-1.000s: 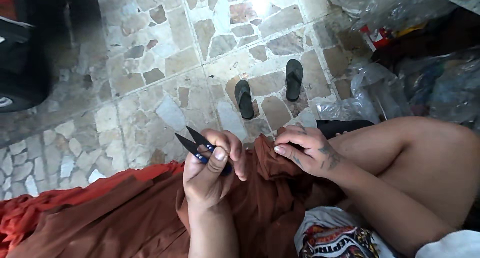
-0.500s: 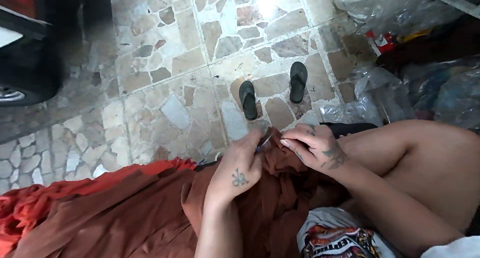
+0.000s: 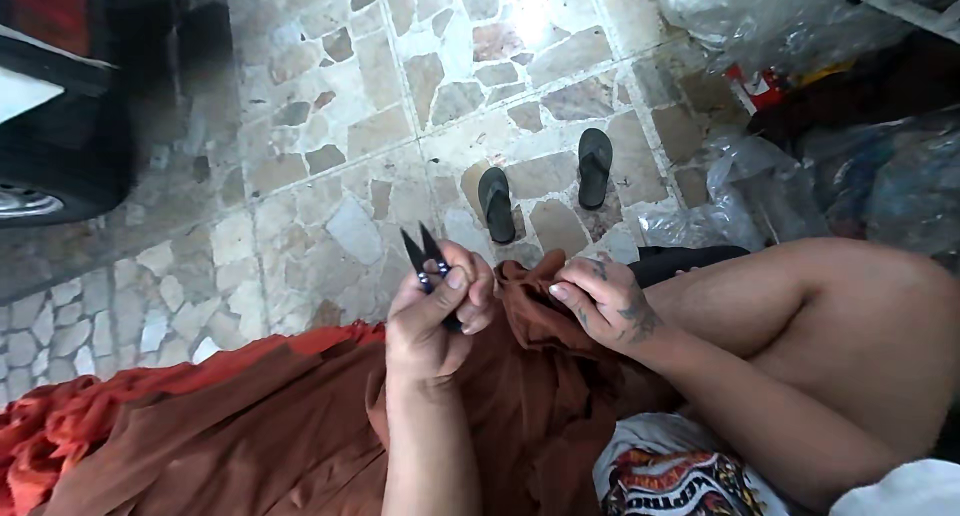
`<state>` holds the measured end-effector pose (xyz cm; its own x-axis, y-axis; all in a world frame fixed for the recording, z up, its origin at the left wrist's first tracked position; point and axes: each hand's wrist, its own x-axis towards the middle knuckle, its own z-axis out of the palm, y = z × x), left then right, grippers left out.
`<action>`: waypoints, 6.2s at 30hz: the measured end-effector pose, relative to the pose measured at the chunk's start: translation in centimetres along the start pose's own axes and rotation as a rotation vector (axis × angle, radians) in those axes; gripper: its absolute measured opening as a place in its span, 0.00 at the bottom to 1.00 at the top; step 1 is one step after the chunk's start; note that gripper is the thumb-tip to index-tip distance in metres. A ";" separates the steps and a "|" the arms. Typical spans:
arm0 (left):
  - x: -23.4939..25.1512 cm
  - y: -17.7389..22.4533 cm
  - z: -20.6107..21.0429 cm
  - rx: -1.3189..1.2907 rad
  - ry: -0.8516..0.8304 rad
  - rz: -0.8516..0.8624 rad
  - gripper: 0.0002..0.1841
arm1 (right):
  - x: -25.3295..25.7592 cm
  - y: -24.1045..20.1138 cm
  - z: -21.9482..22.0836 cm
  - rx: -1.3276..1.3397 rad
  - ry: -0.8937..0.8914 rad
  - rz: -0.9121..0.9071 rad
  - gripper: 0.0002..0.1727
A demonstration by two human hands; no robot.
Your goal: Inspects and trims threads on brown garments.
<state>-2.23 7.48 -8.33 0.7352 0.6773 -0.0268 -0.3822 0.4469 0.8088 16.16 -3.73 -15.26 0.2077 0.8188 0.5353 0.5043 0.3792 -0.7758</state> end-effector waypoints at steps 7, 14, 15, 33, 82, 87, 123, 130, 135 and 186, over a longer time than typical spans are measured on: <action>-0.4 1.3 -0.9 -0.154 0.102 0.120 0.04 | 0.0 1.5 -2.5 0.050 -0.094 0.155 0.19; -0.1 0.5 -0.4 -0.063 -0.030 0.112 0.05 | 1.3 1.6 -4.2 -0.139 -0.398 0.313 0.23; 0.0 0.4 -0.1 -0.062 -0.060 0.104 0.05 | 1.6 1.1 -3.4 -0.142 -0.350 0.228 0.27; 0.1 0.1 -0.6 0.220 -0.054 -0.074 0.08 | 2.1 -0.5 -2.5 -0.061 -0.119 -0.070 0.14; -0.6 1.9 -2.0 1.281 0.086 0.011 0.12 | 1.2 2.0 -5.6 0.031 -0.403 0.471 0.14; -1.5 3.6 -3.5 1.282 0.249 0.016 0.09 | 1.7 2.9 -7.3 0.001 -0.503 0.611 0.11; 0.4 -1.1 -0.1 1.116 -0.171 0.036 0.10 | 0.1 -1.8 -1.6 0.245 -0.067 0.375 0.10; 0.1 0.1 -1.0 1.050 -0.102 0.121 0.09 | 1.4 -0.2 -6.0 0.362 -0.309 0.432 0.13; 0.9 -2.7 0.5 1.306 -0.135 0.056 0.10 | 1.5 -0.6 -5.4 0.275 -0.394 0.449 0.15; 0.4 -0.3 -1.4 1.153 -0.110 -0.010 0.07 | 3.0 1.3 -4.7 -0.370 -0.705 0.643 0.12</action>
<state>-2.59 8.37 -9.41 0.8020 0.5966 -0.0307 0.3194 -0.3848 0.8660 21.34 -2.77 -13.09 0.0498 0.9329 -0.3568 0.7236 -0.2799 -0.6309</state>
